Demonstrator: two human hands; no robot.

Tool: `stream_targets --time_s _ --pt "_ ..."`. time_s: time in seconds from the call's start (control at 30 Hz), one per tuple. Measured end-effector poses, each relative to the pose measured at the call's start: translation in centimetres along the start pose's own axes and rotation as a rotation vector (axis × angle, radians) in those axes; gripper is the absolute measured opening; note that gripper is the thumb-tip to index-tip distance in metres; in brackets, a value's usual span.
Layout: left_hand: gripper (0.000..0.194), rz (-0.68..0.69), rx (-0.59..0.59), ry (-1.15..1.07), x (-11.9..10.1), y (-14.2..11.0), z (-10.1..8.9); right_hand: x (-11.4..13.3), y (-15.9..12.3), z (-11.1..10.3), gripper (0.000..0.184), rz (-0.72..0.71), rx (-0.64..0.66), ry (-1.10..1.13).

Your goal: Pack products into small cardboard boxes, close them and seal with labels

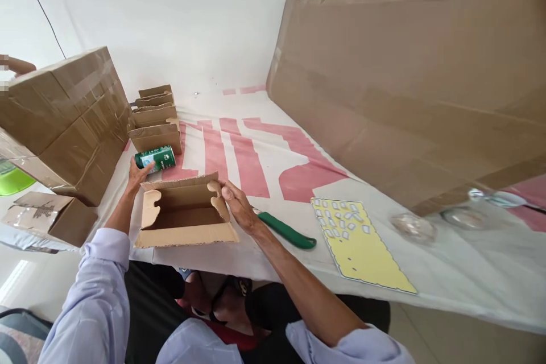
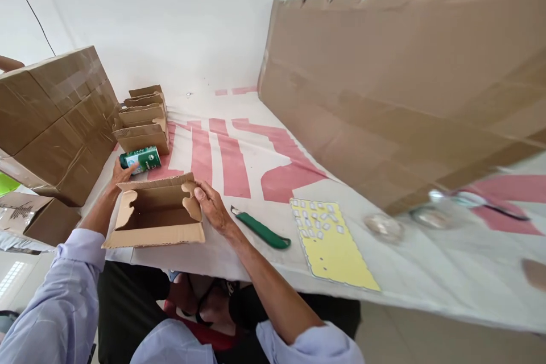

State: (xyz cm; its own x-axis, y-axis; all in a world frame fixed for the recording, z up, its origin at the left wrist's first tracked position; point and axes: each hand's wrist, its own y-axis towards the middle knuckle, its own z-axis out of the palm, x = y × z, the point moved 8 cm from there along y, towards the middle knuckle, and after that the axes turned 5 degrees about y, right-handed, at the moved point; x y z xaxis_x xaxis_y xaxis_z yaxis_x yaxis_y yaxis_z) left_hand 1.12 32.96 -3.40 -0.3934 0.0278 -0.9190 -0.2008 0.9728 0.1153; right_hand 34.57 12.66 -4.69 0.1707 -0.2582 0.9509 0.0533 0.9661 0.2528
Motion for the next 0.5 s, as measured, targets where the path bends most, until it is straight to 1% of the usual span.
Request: stream_targets --time_s 0.1,0.17,0.23,0.27,0.37,0.5 --pt "0.115 0.119 -0.069 0.205 0.2 -0.7 0.5 -1.8 -0.6 -0.1 0.084 0.063 0.042 0.053" --pt "0.128 0.181 -0.096 0.348 0.2 -0.9 1.2 -2.7 -1.1 -0.1 0.086 0.089 0.07 0.09" --pt "0.135 0.197 -0.106 0.437 0.2 -0.5 2.0 -3.2 -1.5 -0.1 0.088 0.091 0.081 0.106" --pt "0.134 0.202 -0.103 0.468 0.2 -0.1 2.3 -3.4 -1.6 -0.1 0.088 0.091 0.082 0.106" --pt "0.125 0.238 -0.083 0.552 -0.4 1.5 3.1 -3.9 -1.8 -0.1 0.087 0.103 0.096 0.11" --pt "0.119 0.25 -0.062 0.574 -1.1 3.6 3.8 -4.5 -2.0 -0.2 0.088 0.104 0.117 0.134"
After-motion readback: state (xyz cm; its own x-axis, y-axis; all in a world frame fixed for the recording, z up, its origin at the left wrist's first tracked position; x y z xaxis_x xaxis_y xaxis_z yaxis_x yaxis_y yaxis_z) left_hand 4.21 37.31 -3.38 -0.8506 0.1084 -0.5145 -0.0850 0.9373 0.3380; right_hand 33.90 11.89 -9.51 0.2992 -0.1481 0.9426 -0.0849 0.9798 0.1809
